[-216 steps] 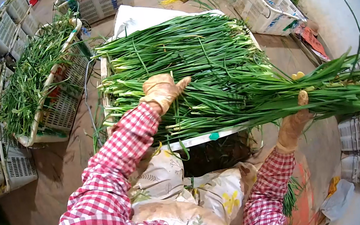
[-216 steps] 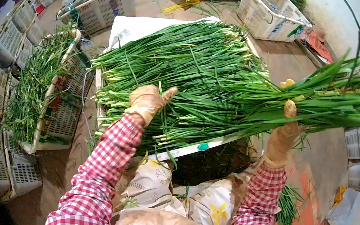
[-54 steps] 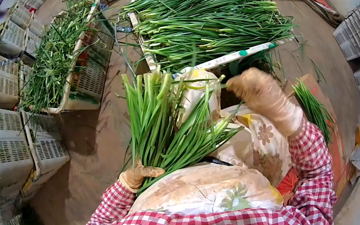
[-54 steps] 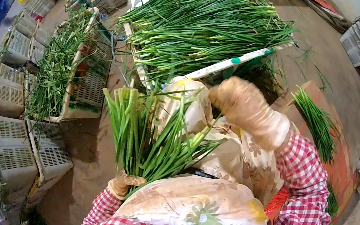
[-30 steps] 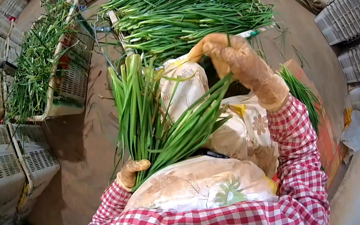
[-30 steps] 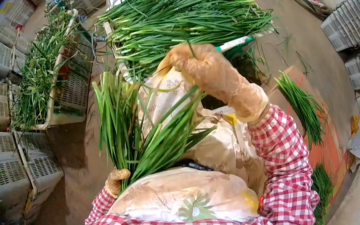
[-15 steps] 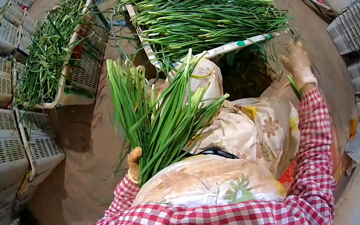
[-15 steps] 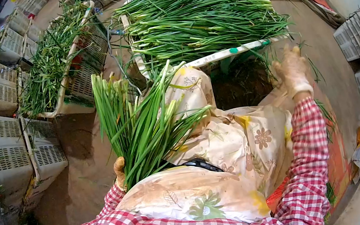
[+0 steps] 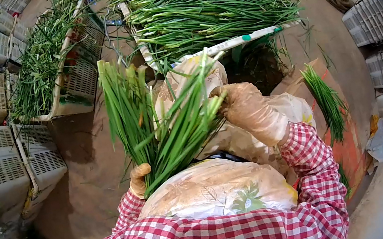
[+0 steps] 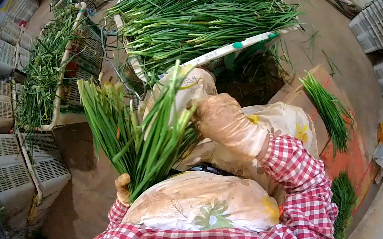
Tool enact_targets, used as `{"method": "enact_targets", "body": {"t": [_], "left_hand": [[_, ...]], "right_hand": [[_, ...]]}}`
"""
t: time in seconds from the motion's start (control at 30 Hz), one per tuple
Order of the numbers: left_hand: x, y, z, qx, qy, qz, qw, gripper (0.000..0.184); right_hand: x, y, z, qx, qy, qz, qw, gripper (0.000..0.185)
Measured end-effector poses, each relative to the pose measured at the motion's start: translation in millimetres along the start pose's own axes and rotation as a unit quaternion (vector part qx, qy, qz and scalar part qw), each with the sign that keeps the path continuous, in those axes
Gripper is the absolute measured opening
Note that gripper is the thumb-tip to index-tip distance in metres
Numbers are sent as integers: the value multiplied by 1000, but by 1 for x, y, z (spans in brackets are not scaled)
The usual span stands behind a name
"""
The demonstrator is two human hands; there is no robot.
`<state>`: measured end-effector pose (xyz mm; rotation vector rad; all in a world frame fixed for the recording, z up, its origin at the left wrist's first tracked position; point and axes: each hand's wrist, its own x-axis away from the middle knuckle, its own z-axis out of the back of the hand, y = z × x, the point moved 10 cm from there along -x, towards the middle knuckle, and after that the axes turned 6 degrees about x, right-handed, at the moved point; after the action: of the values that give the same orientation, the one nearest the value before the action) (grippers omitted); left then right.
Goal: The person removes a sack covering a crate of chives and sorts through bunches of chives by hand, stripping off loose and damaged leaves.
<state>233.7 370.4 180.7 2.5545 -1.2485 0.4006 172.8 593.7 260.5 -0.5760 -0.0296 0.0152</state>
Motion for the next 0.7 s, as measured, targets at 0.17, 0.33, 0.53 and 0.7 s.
{"method": "enact_targets", "body": {"t": [0.17,0.33,0.53,0.7], "left_hand": [[2,-2,7,-56,2,27,998,72],[6,5,17,-68,-34,25,997,57],[-8,9,16,-104,13,-2,994,62],[-14,4,17,-47,-53,61,996,70]], "right_hand": [[0,-3,6,171,137,96,971,5],[-14,88,71,276,264,-5,924,3],[-16,162,112,-53,180,-173,967,60],[-40,52,58,-434,-60,-67,896,65]]}}
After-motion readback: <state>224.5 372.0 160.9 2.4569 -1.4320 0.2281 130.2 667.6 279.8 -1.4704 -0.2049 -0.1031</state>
